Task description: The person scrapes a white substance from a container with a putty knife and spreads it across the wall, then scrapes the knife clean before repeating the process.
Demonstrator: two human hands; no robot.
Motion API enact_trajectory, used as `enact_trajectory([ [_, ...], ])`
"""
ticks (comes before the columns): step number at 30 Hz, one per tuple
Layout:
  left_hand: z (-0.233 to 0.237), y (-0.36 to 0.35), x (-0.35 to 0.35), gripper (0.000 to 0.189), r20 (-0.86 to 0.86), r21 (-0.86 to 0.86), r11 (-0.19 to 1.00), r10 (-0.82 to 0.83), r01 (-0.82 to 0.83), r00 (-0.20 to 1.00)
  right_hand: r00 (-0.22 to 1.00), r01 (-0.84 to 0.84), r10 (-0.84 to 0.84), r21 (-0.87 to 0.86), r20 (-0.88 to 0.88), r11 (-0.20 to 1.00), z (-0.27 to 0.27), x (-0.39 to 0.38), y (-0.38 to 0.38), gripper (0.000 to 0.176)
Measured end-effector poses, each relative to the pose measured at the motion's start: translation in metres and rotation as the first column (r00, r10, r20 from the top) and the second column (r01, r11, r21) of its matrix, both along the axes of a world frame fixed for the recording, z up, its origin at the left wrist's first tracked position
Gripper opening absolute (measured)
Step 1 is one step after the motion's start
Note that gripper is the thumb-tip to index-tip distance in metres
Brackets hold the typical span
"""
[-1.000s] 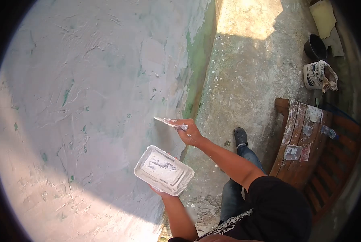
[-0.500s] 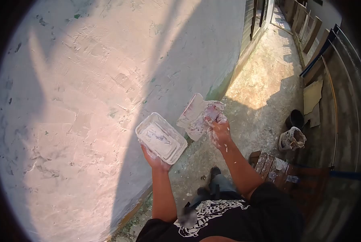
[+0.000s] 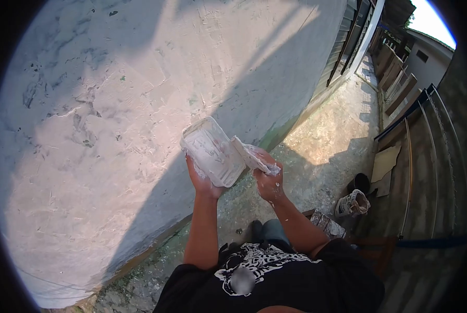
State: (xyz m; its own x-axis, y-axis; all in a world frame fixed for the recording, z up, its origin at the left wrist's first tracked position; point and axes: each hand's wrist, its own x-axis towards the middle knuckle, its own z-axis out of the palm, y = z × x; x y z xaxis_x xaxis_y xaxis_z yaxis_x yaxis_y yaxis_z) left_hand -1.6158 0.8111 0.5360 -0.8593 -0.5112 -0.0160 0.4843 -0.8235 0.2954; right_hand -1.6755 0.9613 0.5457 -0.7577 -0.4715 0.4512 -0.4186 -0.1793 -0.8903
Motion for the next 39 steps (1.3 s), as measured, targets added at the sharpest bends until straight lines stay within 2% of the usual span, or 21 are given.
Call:
enact_trajectory([
  [1, -0.008, -0.003, 0.021, 0.064, -0.01, 0.017, 1.0, 0.019, -0.019, 1.0, 1.0, -0.019, 0.019, 0.017, -0.01, 1.0, -0.012, 0.02, -0.009, 0.044],
  [3, -0.003, -0.004, 0.019, 0.064, -0.05, 0.013, 1.0, 0.002, -0.001, 0.999, 0.923, 0.036, -0.05, -0.045, -0.381, 0.998, -0.023, 0.017, -0.02, 0.045],
  [7, 0.004, -0.007, 0.015, 0.066, -0.151, 0.041, 0.999, -0.029, 0.035, 0.988, 0.887, 0.02, -0.07, -0.115, -0.456, 0.993, -0.028, 0.007, -0.021, 0.04],
  [10, 0.006, -0.008, 0.028, 0.066, -0.161, 0.05, 0.997, -0.051, 0.06, 0.986, 0.88, 0.111, -0.137, -0.083, -0.454, 0.99, -0.038, 0.011, -0.021, 0.037],
  [12, 0.012, -0.011, 0.024, 0.066, -0.205, 0.014, 0.995, -0.098, 0.103, 0.974, 0.841, 0.235, -0.264, -0.121, -0.472, 0.964, -0.043, 0.006, -0.025, 0.038],
  [15, 0.014, -0.012, 0.026, 0.067, -0.2, 0.037, 0.99, -0.126, 0.136, 0.972, 0.802, 0.292, -0.294, -0.088, -0.52, 0.952, -0.05, 0.008, -0.023, 0.039],
  [18, 0.016, -0.02, 0.026, 0.067, -0.252, 0.049, 0.978, -0.184, 0.202, 0.95, 0.757, 0.306, -0.254, -0.017, -0.602, 0.952, -0.041, -0.002, -0.02, 0.029],
  [22, 0.018, -0.027, 0.036, 0.067, -0.208, 0.027, 0.981, -0.184, 0.194, 0.961, 0.78, 0.261, -0.186, 0.04, -0.597, 0.965, -0.067, -0.024, -0.008, 0.031],
  [23, 0.018, -0.029, 0.038, 0.067, -0.189, 0.002, 0.986, -0.163, 0.166, 0.968, 0.929, 0.343, -0.328, 0.067, -0.171, 0.937, -0.089, -0.029, -0.006, 0.032],
  [24, 0.017, -0.032, 0.04, 0.067, -0.173, -0.023, 0.99, -0.138, 0.136, 0.975, 0.863, 0.397, -0.418, 0.131, 0.285, 0.908, -0.101, -0.031, -0.006, 0.034],
  [25, 0.015, -0.034, 0.043, 0.067, -0.174, -0.028, 0.991, -0.135, 0.132, 0.975, 0.76, 0.398, -0.385, 0.093, 0.524, 0.913, -0.062, -0.018, -0.009, 0.034],
  [26, 0.013, -0.037, 0.045, 0.067, -0.143, -0.044, 0.993, -0.114, 0.109, 0.983, 0.763, 0.395, -0.38, 0.088, 0.523, 0.915, -0.058, -0.024, -0.002, 0.034],
  [28, 0.007, -0.043, 0.048, 0.067, -0.112, -0.056, 0.995, -0.09, 0.084, 0.99, 0.754, 0.053, -0.041, 0.0, 0.656, 0.999, -0.052, -0.04, 0.024, 0.03],
  [29, -0.001, -0.044, 0.052, 0.067, -0.127, -0.056, 0.995, -0.094, 0.088, 0.987, 0.801, -0.02, 0.164, -0.247, 0.576, 0.969, -0.057, -0.044, 0.021, 0.024],
  [30, -0.004, -0.044, 0.052, 0.066, -0.14, -0.057, 0.994, -0.101, 0.093, 0.985, 0.8, -0.021, 0.162, -0.243, 0.578, 0.97, -0.046, -0.042, 0.016, 0.024],
  [32, -0.001, -0.041, 0.053, 0.066, -0.127, -0.046, 0.993, -0.112, 0.107, 0.986, 0.717, 0.05, 0.287, -0.458, 0.635, 0.887, -0.02, -0.033, 0.009, 0.018],
  [33, -0.001, -0.034, 0.058, 0.066, -0.107, -0.038, 0.991, -0.129, 0.125, 0.986, 0.711, -0.207, 0.502, -0.535, 0.493, 0.819, -0.028, -0.052, 0.013, 0.014],
  [34, 0.001, -0.032, 0.061, 0.066, -0.102, -0.038, 0.991, -0.131, 0.128, 0.986, 0.71, -0.202, 0.5, -0.537, 0.496, 0.819, -0.018, -0.049, 0.009, 0.014],
  [36, 0.005, -0.029, 0.065, 0.065, -0.15, -0.069, 0.988, -0.145, 0.136, 0.978, 0.63, -0.393, 0.718, -0.676, 0.296, 0.623, 0.001, -0.042, 0.001, 0.009],
  [38, 0.005, -0.026, 0.067, 0.066, -0.141, -0.101, 0.987, -0.136, 0.122, 0.981, 0.603, -0.393, 0.742, -0.701, 0.292, 0.595, 0.012, -0.042, -0.006, 0.013],
  [39, 0.006, -0.023, 0.068, 0.067, -0.131, -0.134, 0.985, -0.124, 0.107, 0.983, 0.641, -0.403, 0.725, -0.693, 0.253, 0.598, 0.021, -0.04, -0.01, 0.016],
])
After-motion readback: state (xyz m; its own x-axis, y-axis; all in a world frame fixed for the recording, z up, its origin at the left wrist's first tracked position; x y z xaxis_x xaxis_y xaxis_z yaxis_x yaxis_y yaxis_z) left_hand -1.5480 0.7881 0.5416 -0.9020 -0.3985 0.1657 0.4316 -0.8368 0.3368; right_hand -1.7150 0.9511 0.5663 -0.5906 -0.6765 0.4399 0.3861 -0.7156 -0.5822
